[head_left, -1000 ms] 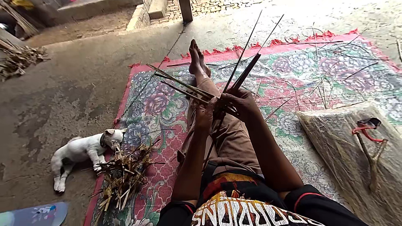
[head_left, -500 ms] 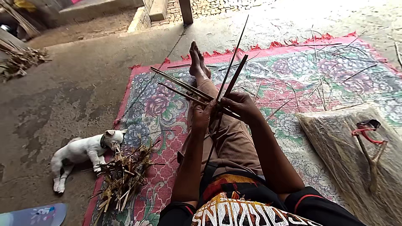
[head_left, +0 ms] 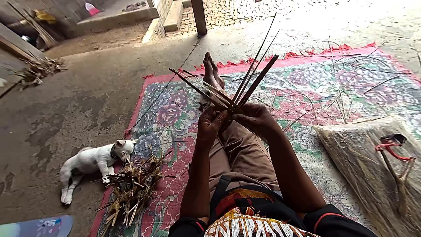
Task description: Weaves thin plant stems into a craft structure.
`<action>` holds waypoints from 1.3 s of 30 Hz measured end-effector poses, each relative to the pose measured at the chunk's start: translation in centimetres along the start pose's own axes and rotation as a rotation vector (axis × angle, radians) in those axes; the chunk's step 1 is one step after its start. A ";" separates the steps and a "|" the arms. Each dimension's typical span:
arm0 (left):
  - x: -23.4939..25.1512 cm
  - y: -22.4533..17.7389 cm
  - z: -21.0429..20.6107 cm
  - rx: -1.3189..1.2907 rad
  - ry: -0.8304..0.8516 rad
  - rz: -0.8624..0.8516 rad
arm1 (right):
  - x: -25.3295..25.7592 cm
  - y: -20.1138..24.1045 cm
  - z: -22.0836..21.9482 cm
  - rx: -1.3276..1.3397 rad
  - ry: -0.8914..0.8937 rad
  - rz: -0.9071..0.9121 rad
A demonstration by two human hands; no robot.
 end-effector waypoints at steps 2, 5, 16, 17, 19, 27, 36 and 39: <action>0.0 0.1 -0.2 0.023 0.002 -0.009 | -0.1 -0.2 -0.2 0.007 0.004 -0.002; 0.0 0.1 -0.1 0.023 0.029 -0.011 | -0.2 0.1 -0.1 -0.044 -0.011 0.008; 0.0 -1.8 0.2 -0.222 0.024 0.213 | -0.1 2.4 -1.5 -0.889 -0.054 0.499; 0.0 -1.8 0.3 -0.246 0.027 0.231 | -0.1 2.4 -1.6 -0.905 -0.063 0.521; 0.0 -1.6 0.4 -0.282 0.027 0.247 | 0.0 2.6 -1.8 -0.927 -0.081 0.534; -0.1 -2.8 0.0 -0.207 -0.001 0.188 | 0.3 2.5 -1.6 -0.883 -0.130 0.505; -0.1 -2.3 -0.2 -0.033 0.012 0.073 | -0.2 3.2 -1.1 -0.396 -0.039 0.189; 0.0 -1.9 -0.1 0.061 0.000 0.089 | -0.2 2.4 -1.1 -0.284 0.021 0.137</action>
Point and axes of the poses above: each hand's wrist, its own x-axis towards the middle knuckle, its own z-axis out of the back of the hand, y = z × x, the point moved 3 cm from there along x, towards the middle knuckle, and after that the axes turned 1 degree about z, right-handed, at the moved point
